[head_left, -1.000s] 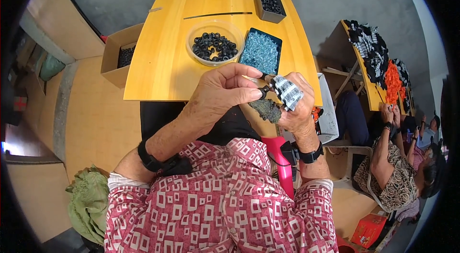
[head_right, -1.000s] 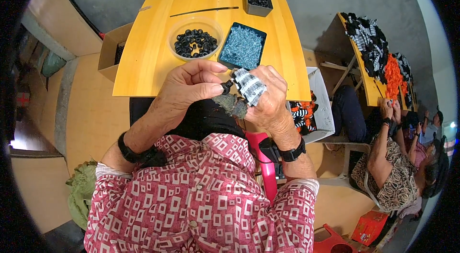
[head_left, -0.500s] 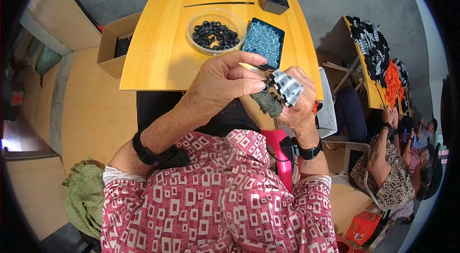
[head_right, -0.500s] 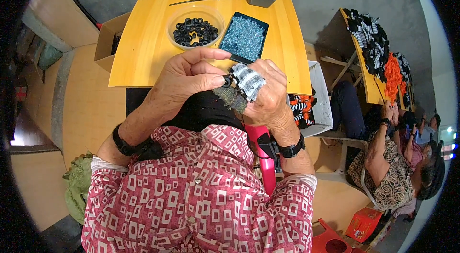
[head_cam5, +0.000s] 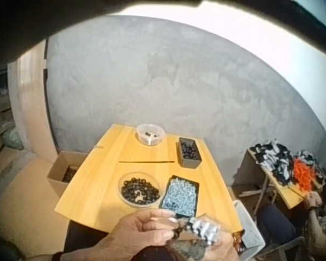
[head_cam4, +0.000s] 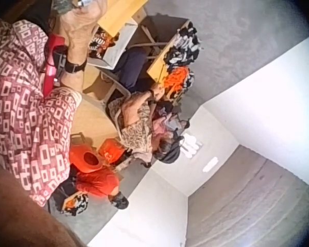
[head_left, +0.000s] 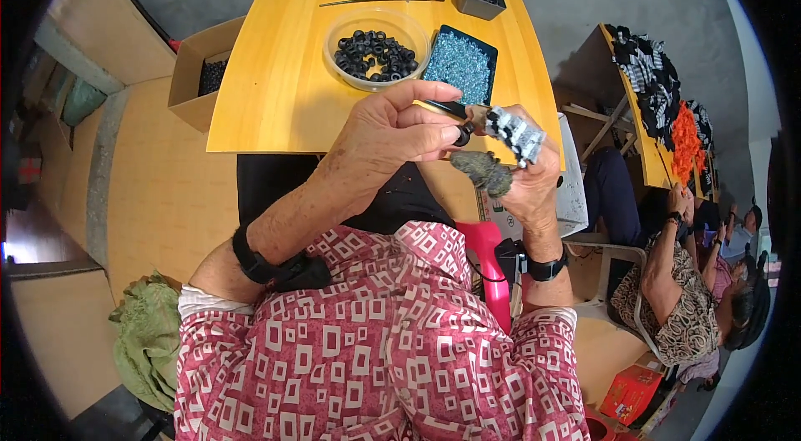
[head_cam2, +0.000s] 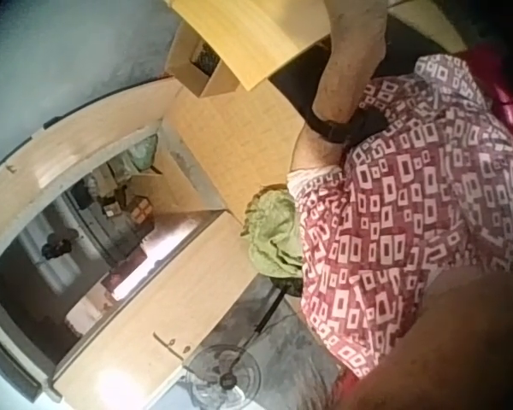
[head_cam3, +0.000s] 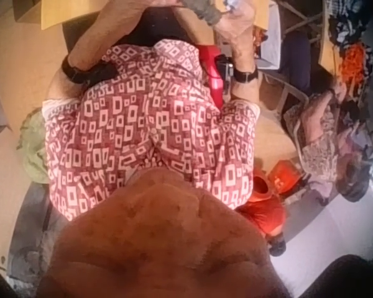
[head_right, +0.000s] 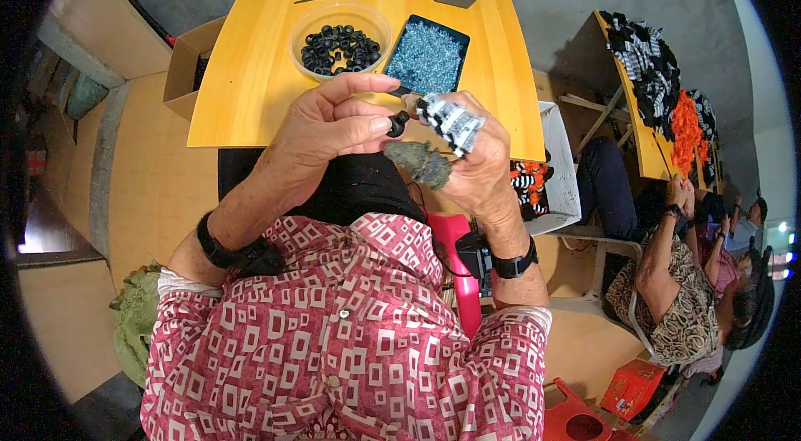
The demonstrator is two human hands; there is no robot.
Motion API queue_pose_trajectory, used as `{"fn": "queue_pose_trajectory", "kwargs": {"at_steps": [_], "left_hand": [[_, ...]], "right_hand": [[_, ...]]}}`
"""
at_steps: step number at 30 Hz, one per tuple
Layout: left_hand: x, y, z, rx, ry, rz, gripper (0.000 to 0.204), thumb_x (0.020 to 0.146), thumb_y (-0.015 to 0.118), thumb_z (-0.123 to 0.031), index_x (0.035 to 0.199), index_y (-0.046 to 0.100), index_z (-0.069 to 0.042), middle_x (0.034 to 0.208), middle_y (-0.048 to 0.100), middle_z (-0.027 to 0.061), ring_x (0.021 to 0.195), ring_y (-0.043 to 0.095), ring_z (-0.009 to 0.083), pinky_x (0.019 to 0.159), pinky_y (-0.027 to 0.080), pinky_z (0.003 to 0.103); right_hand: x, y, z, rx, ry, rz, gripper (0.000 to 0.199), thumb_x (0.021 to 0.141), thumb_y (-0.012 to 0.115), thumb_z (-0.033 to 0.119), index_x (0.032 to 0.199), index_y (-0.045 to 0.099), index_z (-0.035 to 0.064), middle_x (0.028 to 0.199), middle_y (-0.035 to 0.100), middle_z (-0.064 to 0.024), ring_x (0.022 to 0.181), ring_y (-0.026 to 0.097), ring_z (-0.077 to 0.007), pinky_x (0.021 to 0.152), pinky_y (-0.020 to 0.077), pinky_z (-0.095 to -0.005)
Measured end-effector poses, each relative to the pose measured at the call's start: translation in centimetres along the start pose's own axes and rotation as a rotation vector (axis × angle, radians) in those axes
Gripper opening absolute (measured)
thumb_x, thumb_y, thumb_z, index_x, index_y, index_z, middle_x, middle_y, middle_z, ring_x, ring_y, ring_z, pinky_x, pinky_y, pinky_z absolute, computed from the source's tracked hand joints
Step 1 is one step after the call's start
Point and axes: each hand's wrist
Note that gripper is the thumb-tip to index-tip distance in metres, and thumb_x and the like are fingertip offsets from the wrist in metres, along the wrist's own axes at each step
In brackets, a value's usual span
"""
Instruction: The person takes black plastic pieces from a bowl and attaches them to small fabric items one at a time by hand.
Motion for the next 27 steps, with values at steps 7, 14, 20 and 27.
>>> {"fn": "queue_pose_trajectory", "kwargs": {"at_steps": [7, 14, 20, 27], "left_hand": [[0.0, 0.1, 0.5, 0.043, 0.038, -0.016, 0.044, 0.083, 0.066, -0.004, 0.125, 0.053, -0.004, 0.094, 0.068, 0.0056, 0.086, 0.062, 0.0079, 0.078, 0.049, 0.021], [0.0, 0.0, 0.6, 0.207, 0.137, -0.002, 0.046, 0.083, 0.065, -0.001, 0.127, 0.051, -0.003, 0.089, 0.070, 0.0071, 0.083, 0.062, 0.0074, 0.078, 0.049, 0.022], [0.3, -0.4, -0.2, 0.338, 0.113, 0.021, 0.039, 0.084, 0.065, -0.004, 0.120, 0.052, 0.002, 0.078, 0.067, 0.0029, 0.075, 0.059, 0.0064, 0.072, 0.047, 0.021], [2.1, 0.5, 0.5, 0.241, 0.162, 0.023, 0.042, 0.098, 0.049, -0.031, 0.127, 0.049, -0.001, 0.114, 0.058, 0.0100, 0.107, 0.054, 0.0112, 0.092, 0.043, 0.027]], "right_hand": [[0.5, 0.6, 0.3, -0.360, -0.222, -0.019, 0.028, 0.066, 0.074, 0.019, 0.085, 0.064, -0.0003, 0.080, 0.063, -0.0129, 0.072, 0.061, -0.0307, 0.065, 0.0466, -0.0385], [0.8, 0.4, -0.1, -0.411, -0.300, 0.038, 0.026, 0.064, 0.073, 0.020, 0.077, 0.063, 0.0000, 0.079, 0.062, -0.0119, 0.068, 0.059, -0.0293, 0.060, 0.0443, -0.0381], [0.9, -0.1, -0.9, -0.514, -0.492, 0.096, 0.033, 0.060, 0.074, 0.023, 0.079, 0.065, -0.0013, 0.073, 0.060, -0.0113, 0.062, 0.057, -0.0267, 0.055, 0.0420, -0.0358], [1.9, 1.5, -0.4, -0.363, -0.521, 0.041, 0.027, 0.052, 0.068, 0.020, 0.067, 0.059, 0.0004, 0.077, 0.061, -0.0127, 0.066, 0.057, -0.0289, 0.055, 0.0417, -0.0378]]}}
Point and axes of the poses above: each hand's wrist, its own x-axis towards the middle knuckle, its own y-axis out of the palm, z = x × y
